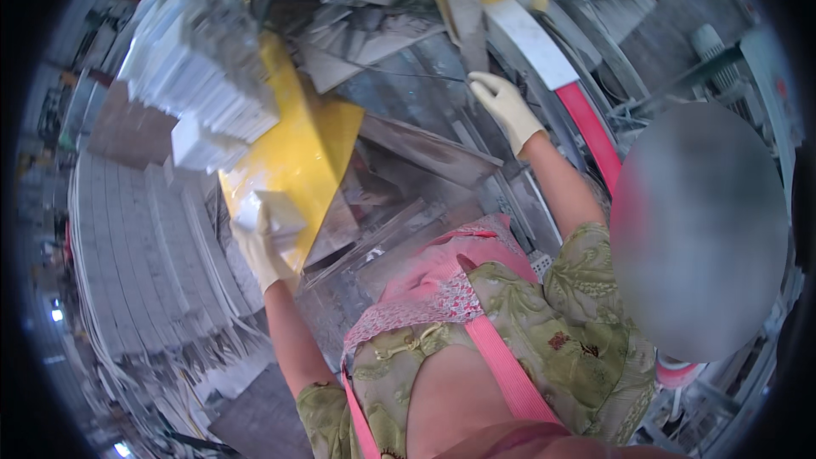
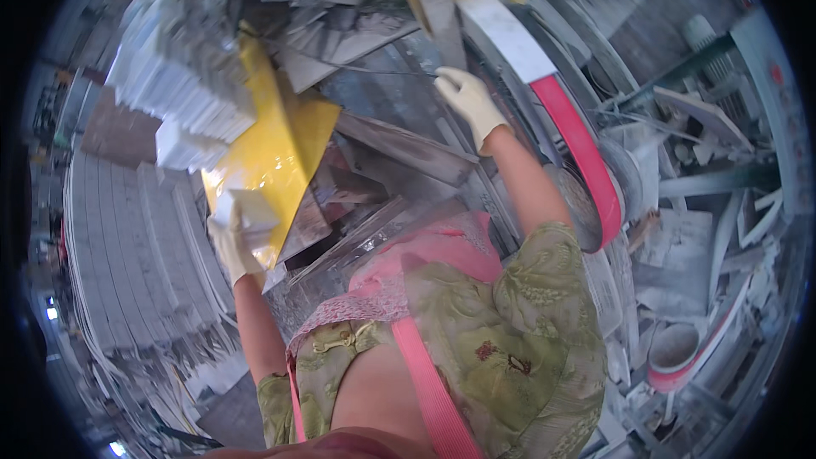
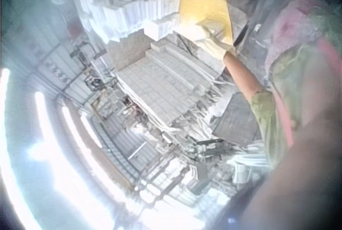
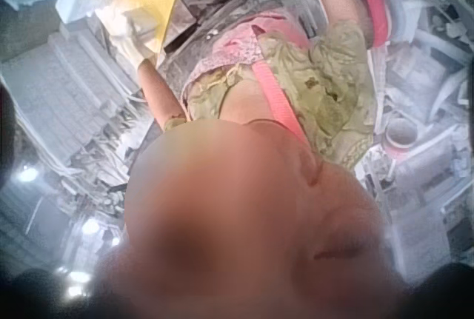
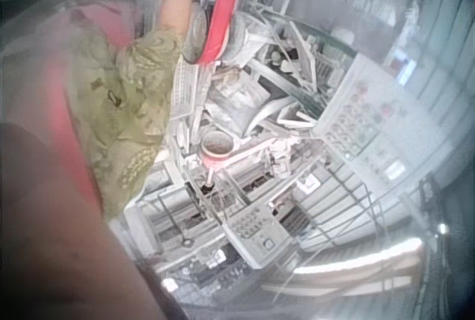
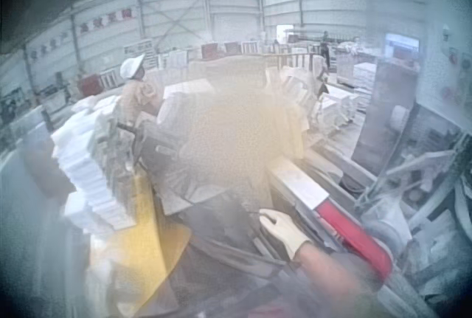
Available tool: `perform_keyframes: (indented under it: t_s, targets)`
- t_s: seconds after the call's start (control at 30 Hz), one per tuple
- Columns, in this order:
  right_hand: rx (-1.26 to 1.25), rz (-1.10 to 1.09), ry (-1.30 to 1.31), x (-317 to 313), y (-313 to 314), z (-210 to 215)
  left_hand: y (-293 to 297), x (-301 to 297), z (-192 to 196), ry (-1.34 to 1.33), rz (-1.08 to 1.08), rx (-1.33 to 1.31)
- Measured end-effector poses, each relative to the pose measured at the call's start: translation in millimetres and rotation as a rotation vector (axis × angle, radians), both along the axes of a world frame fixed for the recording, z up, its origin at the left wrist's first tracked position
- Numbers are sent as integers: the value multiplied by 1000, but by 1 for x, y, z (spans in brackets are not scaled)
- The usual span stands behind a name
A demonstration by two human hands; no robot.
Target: The person repeatedly picks up small white foam blocks from a yellow tray and stacks them on a growing pile. The person also briefly inspects a block before placing it on the pile.
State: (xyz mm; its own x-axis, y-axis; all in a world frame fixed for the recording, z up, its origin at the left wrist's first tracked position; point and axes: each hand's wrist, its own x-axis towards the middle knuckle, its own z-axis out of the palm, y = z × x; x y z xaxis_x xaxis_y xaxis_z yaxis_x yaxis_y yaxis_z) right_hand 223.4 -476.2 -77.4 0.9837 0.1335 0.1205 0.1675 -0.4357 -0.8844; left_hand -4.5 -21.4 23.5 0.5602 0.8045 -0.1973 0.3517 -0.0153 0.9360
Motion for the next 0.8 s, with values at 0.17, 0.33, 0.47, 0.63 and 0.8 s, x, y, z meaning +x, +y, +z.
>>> perform_keyframes:
  t_s: [0.17, 0.33, 0.47, 0.63, 0.8]
  targets:
    - [-472, -388, -128, 34, -114, 2, 22, 0, -18, 89, -82, 150]
    - [-769, -359, -269, 89, -145, -15, 32, 4, -10, 278, -164, 221]
    - [-853, -295, -291, 133, -121, -14, 37, 7, -1, 293, -272, 153]
    - [-875, -328, -273, 154, -81, -11, 40, 8, -30, 344, -150, 405]
    - [-871, -351, -305, 145, -81, -22, 36, 10, -43, 621, 26, 659]
